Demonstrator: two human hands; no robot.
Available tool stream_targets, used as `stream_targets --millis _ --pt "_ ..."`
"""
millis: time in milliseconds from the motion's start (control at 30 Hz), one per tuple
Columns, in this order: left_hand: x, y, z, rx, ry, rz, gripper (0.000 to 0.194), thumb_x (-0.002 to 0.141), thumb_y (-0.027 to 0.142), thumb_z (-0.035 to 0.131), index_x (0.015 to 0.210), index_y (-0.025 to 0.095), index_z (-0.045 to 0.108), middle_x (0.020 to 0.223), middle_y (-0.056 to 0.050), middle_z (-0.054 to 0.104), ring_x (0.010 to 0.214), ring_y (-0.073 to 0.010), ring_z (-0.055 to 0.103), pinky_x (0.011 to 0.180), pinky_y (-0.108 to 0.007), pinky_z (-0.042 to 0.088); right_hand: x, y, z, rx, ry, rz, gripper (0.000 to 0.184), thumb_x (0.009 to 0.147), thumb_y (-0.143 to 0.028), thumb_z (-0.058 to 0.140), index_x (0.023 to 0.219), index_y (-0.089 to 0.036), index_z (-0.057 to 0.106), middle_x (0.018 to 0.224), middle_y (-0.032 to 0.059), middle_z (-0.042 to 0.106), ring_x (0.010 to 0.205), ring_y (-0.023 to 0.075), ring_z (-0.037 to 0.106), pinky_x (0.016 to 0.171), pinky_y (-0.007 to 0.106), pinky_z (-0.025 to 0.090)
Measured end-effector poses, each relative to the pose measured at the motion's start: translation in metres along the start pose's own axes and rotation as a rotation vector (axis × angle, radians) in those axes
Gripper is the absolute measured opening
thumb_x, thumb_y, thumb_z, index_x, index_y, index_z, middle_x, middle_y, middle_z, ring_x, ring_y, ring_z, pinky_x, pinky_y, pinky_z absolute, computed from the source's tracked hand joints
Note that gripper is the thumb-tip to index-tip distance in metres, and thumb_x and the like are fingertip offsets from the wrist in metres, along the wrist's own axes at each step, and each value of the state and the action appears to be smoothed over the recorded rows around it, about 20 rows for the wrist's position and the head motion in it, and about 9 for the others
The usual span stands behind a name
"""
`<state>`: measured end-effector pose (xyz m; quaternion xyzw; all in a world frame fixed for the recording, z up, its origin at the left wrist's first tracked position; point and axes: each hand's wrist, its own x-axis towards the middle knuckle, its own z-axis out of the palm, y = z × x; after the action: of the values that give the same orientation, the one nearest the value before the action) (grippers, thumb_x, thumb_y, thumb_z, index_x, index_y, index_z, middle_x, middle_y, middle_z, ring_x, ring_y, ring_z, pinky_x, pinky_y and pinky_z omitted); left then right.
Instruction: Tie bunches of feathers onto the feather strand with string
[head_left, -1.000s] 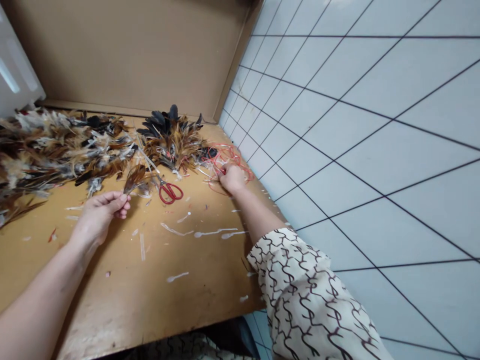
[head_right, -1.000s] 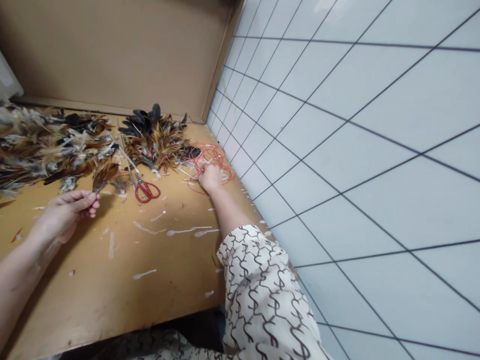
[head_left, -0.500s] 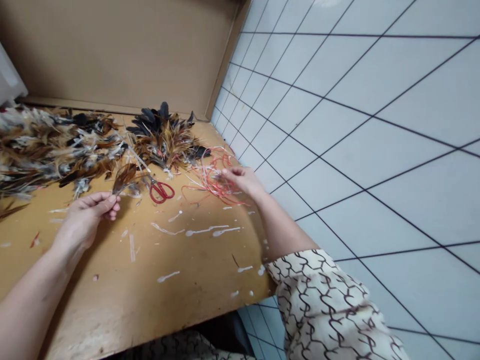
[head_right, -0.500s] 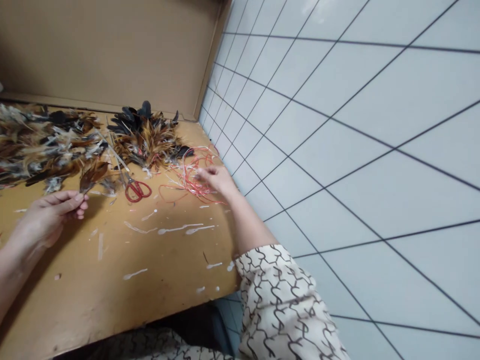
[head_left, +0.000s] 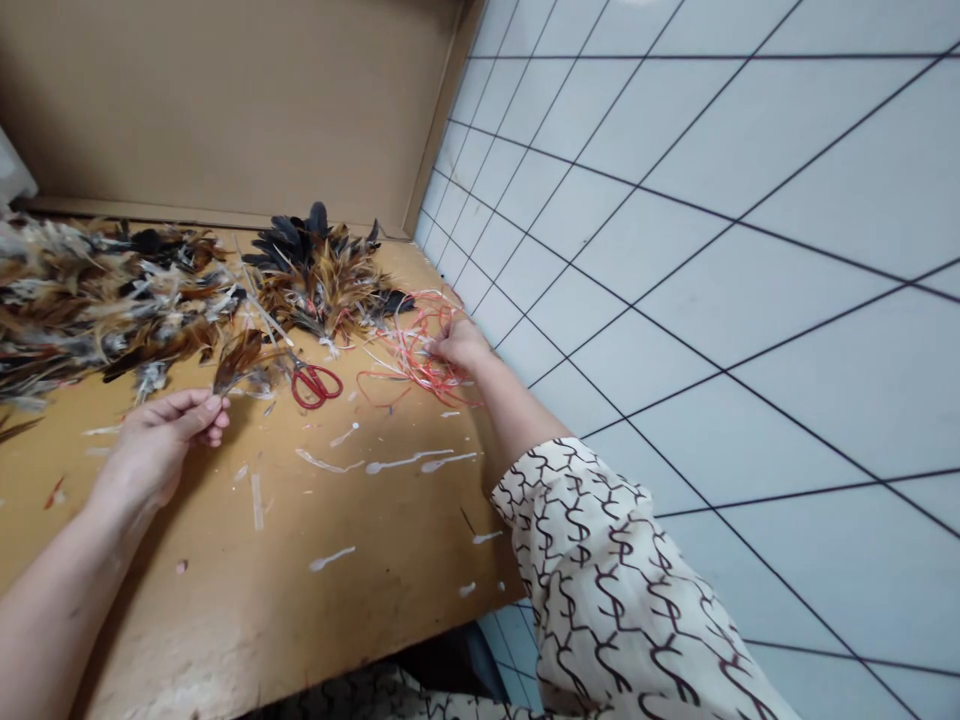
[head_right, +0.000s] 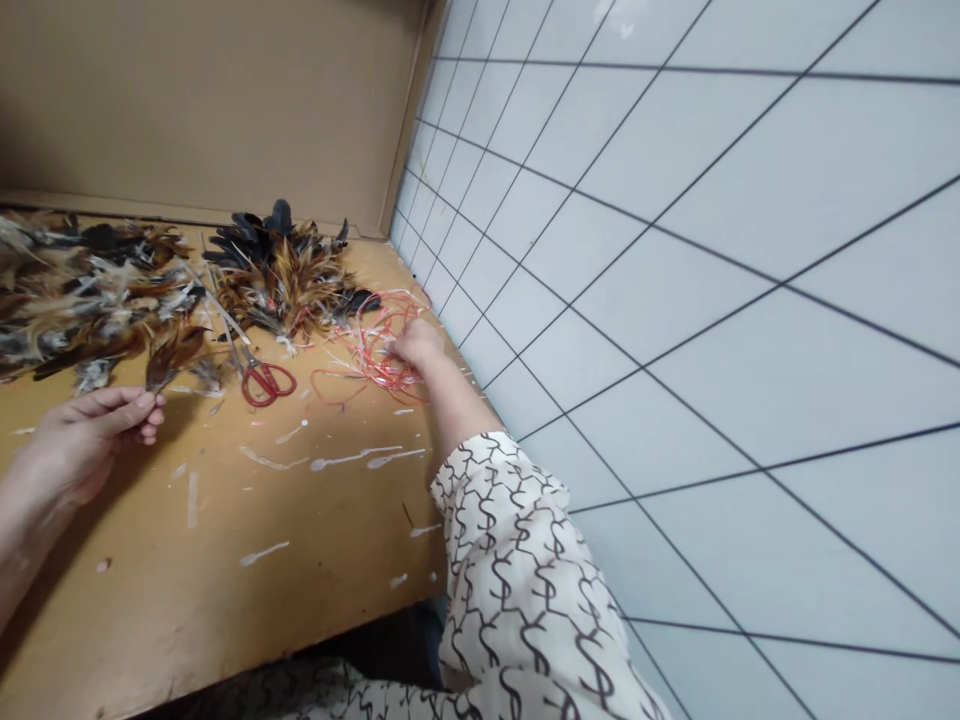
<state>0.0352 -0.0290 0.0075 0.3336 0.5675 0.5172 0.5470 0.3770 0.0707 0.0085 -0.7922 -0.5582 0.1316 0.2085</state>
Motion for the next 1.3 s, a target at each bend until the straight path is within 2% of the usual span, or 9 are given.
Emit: stream_targets --millis 67,167,333,400,567,700,933,1167,1300 --pt "0.000 -0.001 -0.001 -0.002 -0.001 -0.002 0.023 0.030 0.018 0.076 0.050 0.016 0.064 0.046 0.004 0.062 0.041 -0.0056 0.049 0.043 -0.015 0.040 0.000 -0.001 0.000 0.024 -0.017 0.031 0.033 0.055 -0.016 0.072 0.042 -0.020 0.042 0.044 -0.0028 0.041 0.053 0.0120 0.047 0.051 0.025 0.034" --pt "0.001 -0.002 -0.001 -0.007 -0.006 0.003 0.026 0.029 0.019 0.078 0.051 0.016 0.064 0.046 0.004 0.062 0.041 -0.0061 0.050 0.043 -0.016 0.040 -0.006 -0.003 -0.002 0.100 -0.002 0.046 0.033 0.061 -0.020 0.070 0.045 -0.020 0.042 0.044 -0.0039 0.041 0.051 0.0100 0.045 0.051 0.023 0.035" --pt "0.001 -0.002 0.000 -0.007 -0.003 0.013 0.027 0.028 0.020 0.079 0.051 0.016 0.065 0.045 0.003 0.062 0.041 -0.0067 0.050 0.043 -0.016 0.040 -0.015 -0.005 -0.012 0.746 0.069 0.075 0.026 0.060 -0.021 0.072 0.049 -0.017 0.048 0.048 -0.0048 0.051 0.048 0.0062 0.046 0.052 0.021 0.040" --pt "0.001 -0.001 0.000 -0.010 0.001 0.011 0.026 0.028 0.020 0.078 0.050 0.016 0.065 0.045 0.003 0.061 0.041 -0.0064 0.049 0.042 -0.016 0.040 -0.018 -0.005 -0.017 0.860 0.089 0.089 0.023 0.058 -0.019 0.073 0.050 -0.016 0.051 0.047 -0.0048 0.052 0.046 0.0054 0.045 0.050 0.020 0.039" --pt "0.000 0.002 0.001 -0.022 0.020 0.015 0.024 0.028 0.019 0.075 0.048 0.016 0.064 0.043 0.003 0.060 0.039 -0.0061 0.049 0.041 -0.016 0.040 -0.022 -0.006 -0.029 0.951 0.105 0.108 0.020 0.062 -0.015 0.069 0.052 -0.016 0.052 0.046 -0.0045 0.052 0.040 0.0035 0.040 0.041 0.016 0.032" --pt "0.000 0.003 0.002 -0.039 0.025 0.023 0.024 0.027 0.018 0.074 0.048 0.016 0.064 0.042 0.003 0.060 0.038 -0.0062 0.048 0.041 -0.016 0.040 -0.028 -0.013 -0.037 1.024 0.066 0.124 0.019 0.067 -0.006 0.059 0.053 -0.015 0.050 0.046 -0.0040 0.053 0.038 0.0024 0.037 0.036 0.014 0.026" --pt "-0.001 0.004 0.001 -0.051 0.013 0.017 0.016 0.039 0.015 0.073 0.051 0.014 0.063 0.042 0.003 0.060 0.037 -0.0055 0.048 0.041 -0.016 0.039 -0.041 -0.025 -0.041 1.116 -0.022 0.126 0.018 0.066 0.001 0.051 0.056 -0.014 0.051 0.047 -0.0043 0.052 0.039 0.0021 0.041 0.037 0.012 0.030" --pt "-0.005 0.008 0.000 -0.065 -0.021 0.006 0.015 0.046 0.009 0.075 0.052 0.014 0.062 0.043 0.004 0.060 0.038 -0.0050 0.049 0.042 -0.015 0.040 -0.060 -0.035 -0.036 1.120 -0.082 0.074 0.011 0.062 -0.005 0.055 0.060 -0.015 0.059 0.047 -0.0041 0.056 0.039 0.0033 0.043 0.040 0.015 0.034" --pt "-0.003 0.006 -0.002 -0.120 -0.078 0.001 0.014 0.046 0.008 0.076 0.053 0.014 0.065 0.047 0.002 0.063 0.042 -0.0061 0.052 0.045 -0.015 0.044 -0.077 -0.055 -0.023 1.122 -0.147 -0.017 0.005 0.058 -0.011 0.060 0.058 -0.015 0.061 0.048 -0.0030 0.059 0.041 0.0039 0.045 0.039 0.015 0.032"
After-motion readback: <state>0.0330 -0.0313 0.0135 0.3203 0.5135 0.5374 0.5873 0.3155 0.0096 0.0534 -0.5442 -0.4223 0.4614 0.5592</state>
